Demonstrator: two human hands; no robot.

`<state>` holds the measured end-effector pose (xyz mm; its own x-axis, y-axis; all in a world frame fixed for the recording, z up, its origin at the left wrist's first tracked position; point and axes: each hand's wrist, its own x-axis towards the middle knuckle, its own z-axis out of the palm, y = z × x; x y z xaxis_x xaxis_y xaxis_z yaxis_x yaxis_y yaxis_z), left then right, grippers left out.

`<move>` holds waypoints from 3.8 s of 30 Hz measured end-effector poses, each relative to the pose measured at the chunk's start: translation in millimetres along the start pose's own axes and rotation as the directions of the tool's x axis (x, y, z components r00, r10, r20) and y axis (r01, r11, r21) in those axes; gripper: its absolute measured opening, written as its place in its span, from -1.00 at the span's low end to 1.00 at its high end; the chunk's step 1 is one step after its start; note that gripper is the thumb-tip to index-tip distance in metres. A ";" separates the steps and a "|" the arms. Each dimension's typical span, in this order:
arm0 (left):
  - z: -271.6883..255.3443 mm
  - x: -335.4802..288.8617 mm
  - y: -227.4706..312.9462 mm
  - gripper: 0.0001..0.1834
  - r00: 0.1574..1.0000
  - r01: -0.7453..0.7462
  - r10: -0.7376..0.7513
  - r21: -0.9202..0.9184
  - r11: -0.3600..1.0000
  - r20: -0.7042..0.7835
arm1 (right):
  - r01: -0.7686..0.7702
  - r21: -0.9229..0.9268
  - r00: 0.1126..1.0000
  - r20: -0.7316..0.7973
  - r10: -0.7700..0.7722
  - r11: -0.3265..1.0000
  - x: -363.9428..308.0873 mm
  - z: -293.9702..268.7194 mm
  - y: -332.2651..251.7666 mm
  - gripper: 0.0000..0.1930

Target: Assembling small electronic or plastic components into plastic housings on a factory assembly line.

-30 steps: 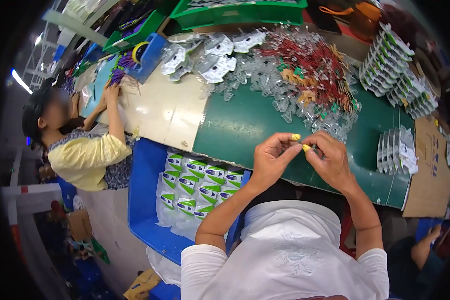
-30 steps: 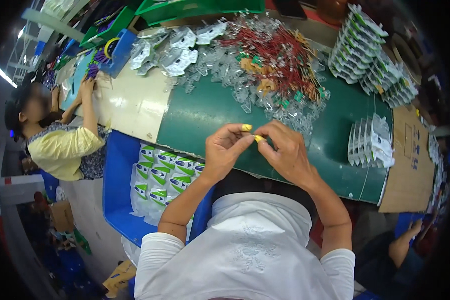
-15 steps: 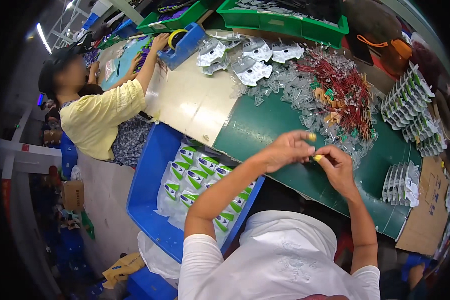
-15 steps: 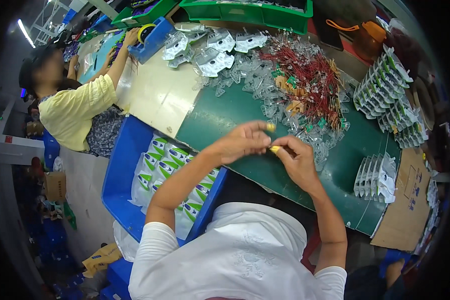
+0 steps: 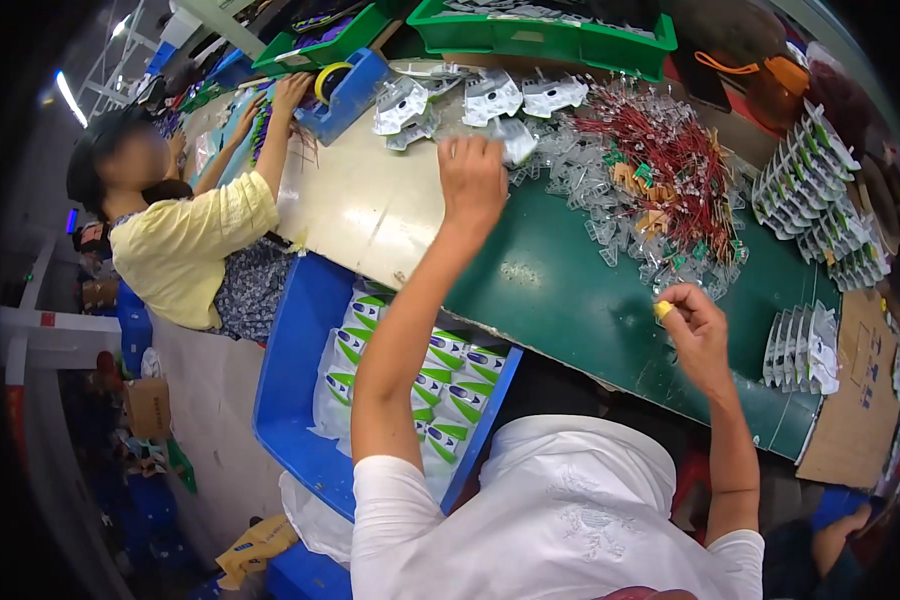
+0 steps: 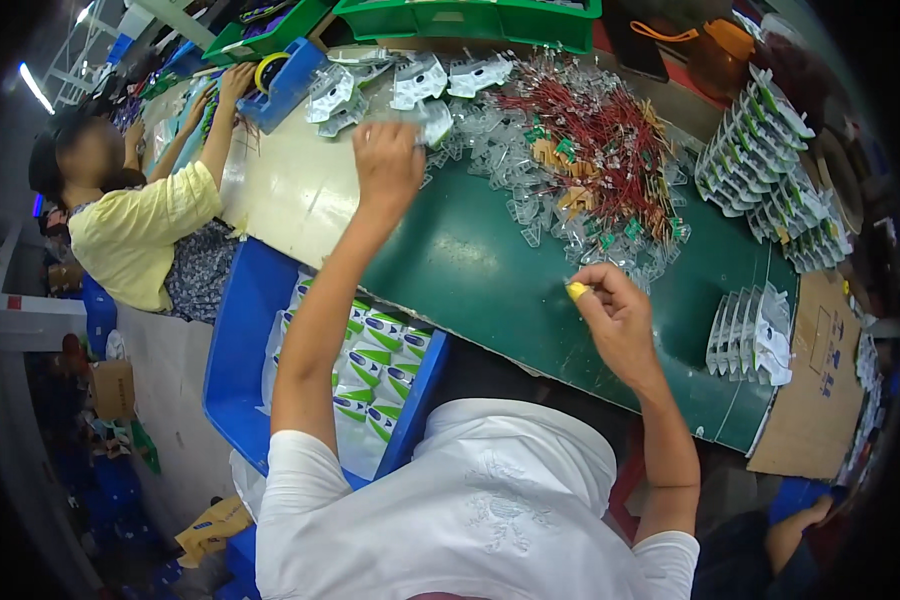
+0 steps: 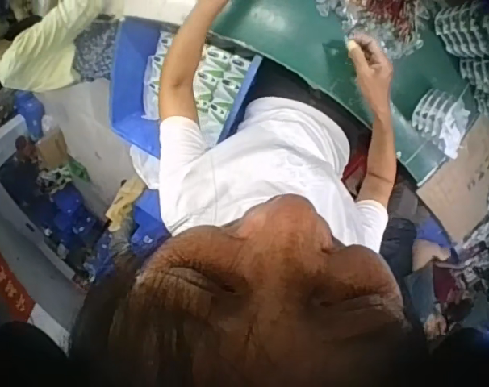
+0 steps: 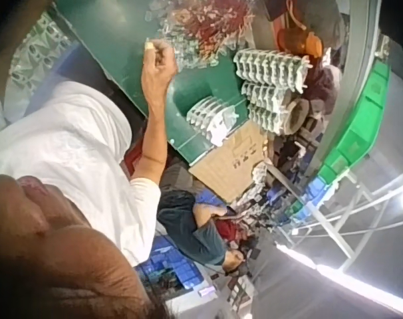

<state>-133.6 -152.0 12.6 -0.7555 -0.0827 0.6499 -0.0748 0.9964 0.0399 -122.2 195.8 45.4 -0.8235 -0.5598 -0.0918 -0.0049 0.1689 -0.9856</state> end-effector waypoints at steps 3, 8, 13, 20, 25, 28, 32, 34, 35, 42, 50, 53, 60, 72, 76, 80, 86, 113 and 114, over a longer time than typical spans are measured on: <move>-52.2 -48.5 55.8 -0.73 0.996 -0.043 0.055 -0.149 0.988 0.074 | 0.011 -0.032 0.998 -0.063 -0.013 0.999 -2.8 -11.3 0.5 -0.92; -96.6 -130.6 127.4 -0.70 0.969 -0.087 0.150 -0.301 0.950 0.195 | 0.279 -0.440 0.958 0.193 -0.214 0.853 3.2 14.0 -20.1 -0.87; -89.9 -138.1 141.0 -0.65 0.962 -0.012 0.097 -0.318 0.948 0.254 | 0.493 -0.639 0.868 0.318 -0.382 0.590 23.1 43.0 1.7 -0.82; -88.1 -117.0 120.3 -0.69 0.933 0.056 0.184 -0.628 0.776 0.311 | 0.577 -0.746 0.813 0.484 -0.325 0.332 22.0 54.0 13.3 -0.81; -34.5 -55.8 46.5 -0.78 0.985 0.164 -0.168 -0.440 0.883 0.029 | 0.587 -0.719 0.807 0.486 -0.335 0.372 13.6 49.2 8.5 -0.80; -5.2 -42.5 15.6 -0.73 0.945 0.324 -0.309 -0.165 0.932 0.112 | 0.559 -0.724 0.827 0.447 -0.341 0.404 11.2 52.6 7.3 -0.78; -10.3 -51.4 21.3 -0.78 0.975 0.209 -0.160 -0.374 0.904 0.156 | 0.532 -0.725 0.847 0.440 -0.299 0.437 6.4 42.3 3.8 -0.76; -23.7 -62.1 31.5 -0.76 0.970 0.167 -0.063 -0.455 0.875 0.235 | 0.527 -0.725 0.850 0.448 -0.277 0.444 0.2 35.9 5.0 -0.74; -26.7 -67.0 34.5 -0.76 0.987 0.088 -0.022 -0.423 0.902 0.160 | 0.525 -0.727 0.851 0.442 -0.283 0.443 1.2 35.7 4.4 -0.74; -38.1 -70.9 63.1 -0.73 0.970 0.178 -0.104 -0.345 0.922 0.221 | 0.497 -0.742 0.867 0.406 -0.287 0.449 -2.1 38.7 7.4 -0.69; -74.0 -102.7 102.4 -0.63 0.962 0.084 0.130 -0.715 0.694 0.240 | 0.547 -0.703 0.836 0.440 -0.327 0.455 1.6 34.0 9.8 -0.69; -76.7 -102.8 110.5 -0.66 0.949 -0.044 0.242 -0.677 0.734 0.200 | 0.547 -0.692 0.837 0.440 -0.325 0.472 2.8 31.8 15.5 -0.69; -69.9 -102.7 124.6 -0.69 0.908 -0.170 0.341 -0.529 0.831 0.244 | 0.582 -0.628 0.807 0.372 -0.458 0.516 7.2 32.5 26.5 -0.78; -60.4 -112.4 125.8 -0.68 0.963 -0.072 0.212 -0.598 0.798 0.167 | 0.356 -0.641 0.929 0.167 -0.329 0.680 7.8 28.1 14.8 -0.89; -53.2 -120.0 133.1 -0.49 0.986 0.108 0.025 -0.735 0.669 0.167 | 0.355 -0.653 0.932 0.194 -0.305 0.669 -1.1 22.0 11.7 -0.82; -56.5 -108.5 130.3 -0.26 0.971 0.151 0.060 -0.795 0.588 0.229 | 0.337 -0.666 0.942 0.234 -0.243 0.666 -10.3 19.3 11.1 -0.74; -54.1 -101.7 124.6 -0.25 0.918 0.103 0.257 -0.807 0.582 0.303 | 0.335 -0.717 0.941 0.284 -0.182 0.611 -9.2 19.0 4.3 -0.75; -53.3 -96.1 129.9 -0.34 0.896 0.156 0.267 -0.815 0.558 0.355 | 0.151 -0.500 0.969 -0.096 -0.228 0.853 -50.4 13.5 26.1 -0.77; -49.6 -97.8 130.3 -0.35 0.894 0.163 0.263 -0.810 0.563 0.362 | 0.040 -0.392 0.986 -0.135 -0.100 0.919 -53.9 15.0 35.0 -0.77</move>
<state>-37.2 -13.2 -8.1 -0.9311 0.1815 0.3165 0.3623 0.5627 0.7431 -69.5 219.7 13.7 -0.8880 -0.4590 0.0276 -0.2598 0.4512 -0.8538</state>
